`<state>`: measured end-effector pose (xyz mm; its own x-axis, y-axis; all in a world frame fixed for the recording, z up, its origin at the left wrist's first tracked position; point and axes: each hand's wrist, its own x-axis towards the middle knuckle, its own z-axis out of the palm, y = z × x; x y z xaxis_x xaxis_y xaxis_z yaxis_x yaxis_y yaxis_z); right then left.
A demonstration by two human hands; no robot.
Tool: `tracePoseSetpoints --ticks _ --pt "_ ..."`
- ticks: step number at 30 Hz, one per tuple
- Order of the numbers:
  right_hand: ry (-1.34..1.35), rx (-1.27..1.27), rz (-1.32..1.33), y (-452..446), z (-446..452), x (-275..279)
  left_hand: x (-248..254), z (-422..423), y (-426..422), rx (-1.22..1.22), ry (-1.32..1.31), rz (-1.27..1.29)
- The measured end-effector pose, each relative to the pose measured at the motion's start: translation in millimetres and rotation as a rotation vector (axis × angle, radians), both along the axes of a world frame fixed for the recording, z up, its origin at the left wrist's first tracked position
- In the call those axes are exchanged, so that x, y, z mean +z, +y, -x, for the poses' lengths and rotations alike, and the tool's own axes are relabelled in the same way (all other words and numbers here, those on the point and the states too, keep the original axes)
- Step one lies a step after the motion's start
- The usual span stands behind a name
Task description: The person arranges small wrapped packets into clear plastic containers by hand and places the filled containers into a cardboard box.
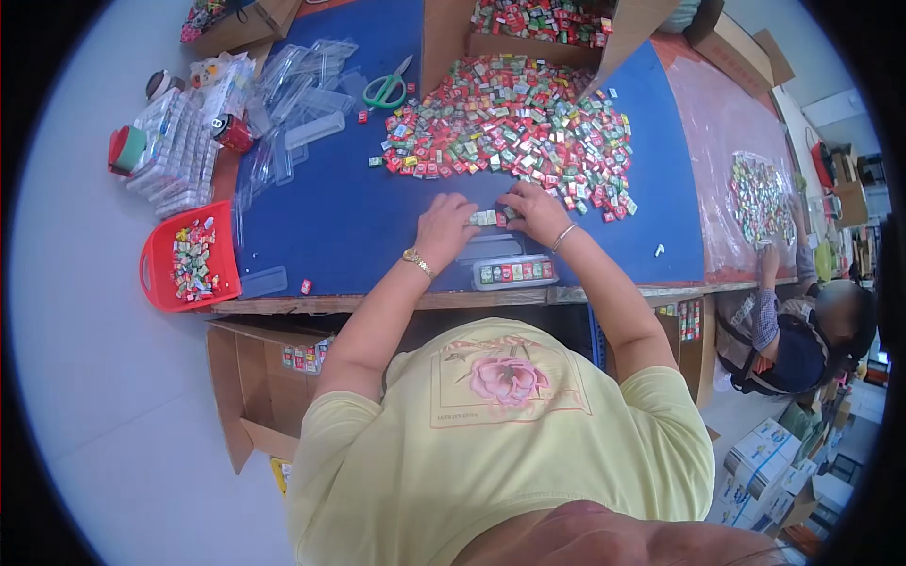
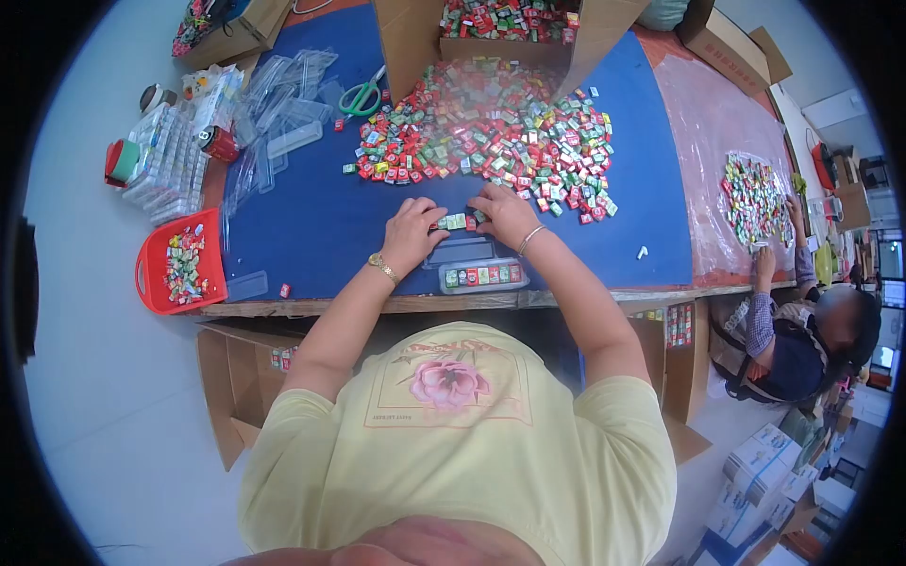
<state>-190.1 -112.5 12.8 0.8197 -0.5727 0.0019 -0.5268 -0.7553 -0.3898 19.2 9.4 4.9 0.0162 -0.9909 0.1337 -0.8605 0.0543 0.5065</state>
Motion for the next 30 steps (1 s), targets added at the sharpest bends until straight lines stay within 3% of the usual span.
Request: tracePoseSetpoints --ticks 4,8,11,19,24,30 --pt "-0.055 -0.005 -0.085 -12 7 -27 -8 1 -1 -0.006 -0.045 0.022" --pt "0.036 -0.079 -0.008 0 6 1 0 4 1 0.001 -0.027 -0.016" --pt "-0.108 0.037 0.207 2 5 5 2 4 2 0.009 -0.013 0.001" --pt "-0.055 0.221 0.14 -13 -8 -15 -2 2 -2 -0.015 -0.011 0.017" --pt "-0.061 0.205 0.114 -11 -9 -9 -5 3 -5 -0.018 0.003 0.016" --pt "-0.034 0.218 0.013 9 1 32 22 9 16 -0.055 0.016 0.001"
